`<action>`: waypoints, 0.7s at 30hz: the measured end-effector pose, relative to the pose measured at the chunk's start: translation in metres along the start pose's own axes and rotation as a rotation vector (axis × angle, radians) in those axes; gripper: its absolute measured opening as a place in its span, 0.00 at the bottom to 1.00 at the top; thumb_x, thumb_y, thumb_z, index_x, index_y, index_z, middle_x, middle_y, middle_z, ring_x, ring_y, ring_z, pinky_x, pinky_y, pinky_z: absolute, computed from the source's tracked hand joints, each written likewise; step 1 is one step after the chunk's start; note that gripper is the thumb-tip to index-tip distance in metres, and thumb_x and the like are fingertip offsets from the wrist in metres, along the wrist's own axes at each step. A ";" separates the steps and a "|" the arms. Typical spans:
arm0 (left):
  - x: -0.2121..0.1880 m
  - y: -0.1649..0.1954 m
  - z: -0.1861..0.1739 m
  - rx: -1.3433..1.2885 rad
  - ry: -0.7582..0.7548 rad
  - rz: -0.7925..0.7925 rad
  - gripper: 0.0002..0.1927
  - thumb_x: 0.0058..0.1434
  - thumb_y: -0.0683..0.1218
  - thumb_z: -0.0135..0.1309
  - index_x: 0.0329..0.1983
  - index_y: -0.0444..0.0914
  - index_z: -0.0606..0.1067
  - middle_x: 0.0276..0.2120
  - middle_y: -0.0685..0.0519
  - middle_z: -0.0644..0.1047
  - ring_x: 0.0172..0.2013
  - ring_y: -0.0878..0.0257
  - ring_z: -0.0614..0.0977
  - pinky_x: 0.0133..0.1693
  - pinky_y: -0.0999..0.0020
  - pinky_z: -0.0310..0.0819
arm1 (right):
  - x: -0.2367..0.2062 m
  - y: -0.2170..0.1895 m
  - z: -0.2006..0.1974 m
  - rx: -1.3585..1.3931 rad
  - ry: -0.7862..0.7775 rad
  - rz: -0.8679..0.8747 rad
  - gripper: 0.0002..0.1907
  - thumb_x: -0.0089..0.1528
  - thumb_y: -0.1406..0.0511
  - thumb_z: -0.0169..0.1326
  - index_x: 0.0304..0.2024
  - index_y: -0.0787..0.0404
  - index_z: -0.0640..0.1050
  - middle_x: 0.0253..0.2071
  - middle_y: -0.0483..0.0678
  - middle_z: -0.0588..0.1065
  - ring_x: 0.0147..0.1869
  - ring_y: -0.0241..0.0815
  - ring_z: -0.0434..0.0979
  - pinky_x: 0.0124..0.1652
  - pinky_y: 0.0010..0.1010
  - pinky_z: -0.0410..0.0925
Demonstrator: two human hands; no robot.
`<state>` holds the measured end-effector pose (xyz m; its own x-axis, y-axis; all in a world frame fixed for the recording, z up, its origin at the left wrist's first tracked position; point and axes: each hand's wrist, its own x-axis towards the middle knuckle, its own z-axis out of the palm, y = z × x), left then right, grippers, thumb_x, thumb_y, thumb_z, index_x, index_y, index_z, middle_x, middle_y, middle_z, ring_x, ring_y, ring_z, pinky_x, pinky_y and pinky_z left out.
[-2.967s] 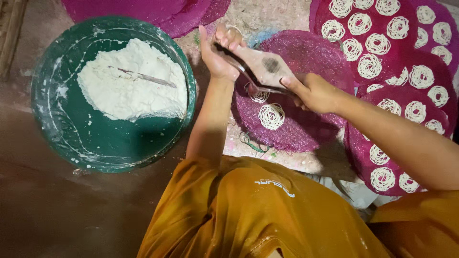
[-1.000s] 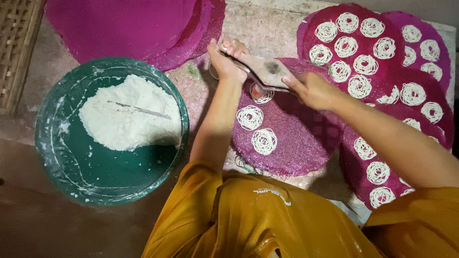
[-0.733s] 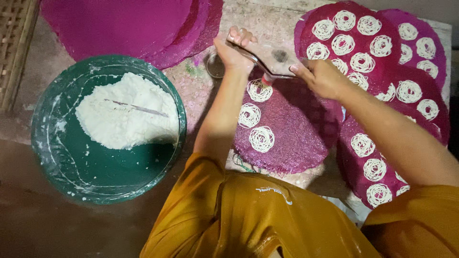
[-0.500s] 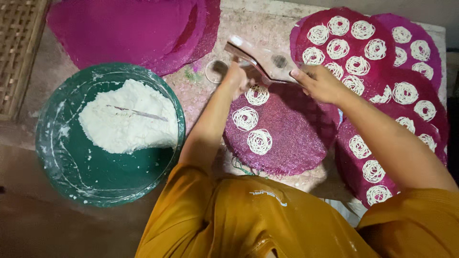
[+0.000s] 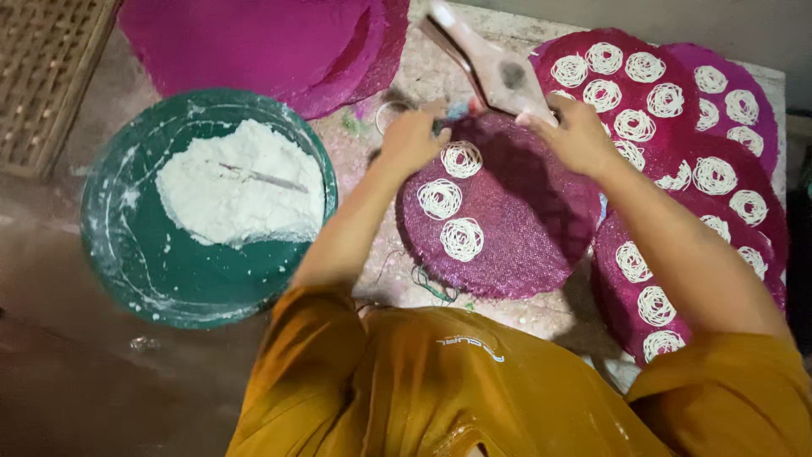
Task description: The person presses white dough through a handheld extruder over pink trays, squeezing out strands in circular nests. They reload dough from a green basin into the press, extrude nests onto the trays, and reposition the trays between batches.
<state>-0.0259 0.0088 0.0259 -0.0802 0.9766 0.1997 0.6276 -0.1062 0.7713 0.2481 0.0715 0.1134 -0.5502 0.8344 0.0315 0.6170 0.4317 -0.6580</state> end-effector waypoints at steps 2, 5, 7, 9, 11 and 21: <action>-0.006 0.032 -0.034 -0.074 -0.074 0.088 0.29 0.67 0.64 0.39 0.60 0.41 0.66 0.53 0.43 0.82 0.26 0.58 0.74 0.30 0.65 0.71 | -0.008 -0.039 -0.014 -0.014 -0.056 -0.206 0.24 0.67 0.52 0.57 0.50 0.66 0.79 0.30 0.50 0.78 0.31 0.40 0.76 0.32 0.35 0.68; -0.028 0.092 -0.098 -0.224 -0.262 0.273 0.27 0.66 0.63 0.41 0.59 0.40 0.67 0.52 0.44 0.82 0.26 0.58 0.75 0.30 0.65 0.71 | -0.032 -0.109 -0.031 -0.247 -0.154 -0.356 0.29 0.61 0.45 0.60 0.40 0.67 0.77 0.23 0.53 0.74 0.25 0.47 0.75 0.29 0.41 0.67; -0.059 0.128 -0.140 -0.346 -0.434 0.423 0.26 0.66 0.62 0.42 0.58 0.40 0.67 0.51 0.45 0.81 0.26 0.58 0.75 0.30 0.65 0.71 | -0.040 -0.156 -0.047 -0.316 -0.152 -0.720 0.31 0.57 0.41 0.60 0.32 0.64 0.74 0.22 0.52 0.71 0.26 0.50 0.74 0.29 0.43 0.67; -0.099 0.151 -0.179 -0.505 -0.641 0.560 0.25 0.65 0.61 0.43 0.57 0.40 0.68 0.50 0.45 0.81 0.27 0.59 0.75 0.31 0.65 0.71 | -0.038 -0.196 -0.054 -0.371 -0.146 -1.071 0.33 0.54 0.38 0.59 0.27 0.62 0.72 0.21 0.51 0.69 0.25 0.52 0.73 0.26 0.45 0.66; -0.133 0.161 -0.207 -0.652 -0.841 0.648 0.24 0.65 0.60 0.44 0.56 0.40 0.68 0.49 0.46 0.81 0.27 0.59 0.76 0.31 0.65 0.72 | -0.030 -0.227 -0.049 -0.405 -0.144 -1.410 0.35 0.55 0.36 0.57 0.24 0.60 0.71 0.19 0.50 0.68 0.23 0.52 0.72 0.22 0.45 0.64; -0.246 0.082 -0.264 -0.931 -0.970 0.429 0.19 0.63 0.54 0.49 0.52 0.39 0.71 0.44 0.48 0.79 0.28 0.60 0.77 0.32 0.65 0.73 | -0.049 -0.266 0.046 0.245 -1.068 -0.952 0.19 0.68 0.55 0.48 0.33 0.63 0.70 0.25 0.54 0.71 0.32 0.57 0.76 0.32 0.45 0.65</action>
<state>-0.1591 -0.2895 0.1994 0.7805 0.5358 0.3220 -0.2980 -0.1340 0.9451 0.0851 -0.0994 0.2522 -0.9047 -0.4250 0.0292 -0.2643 0.5062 -0.8209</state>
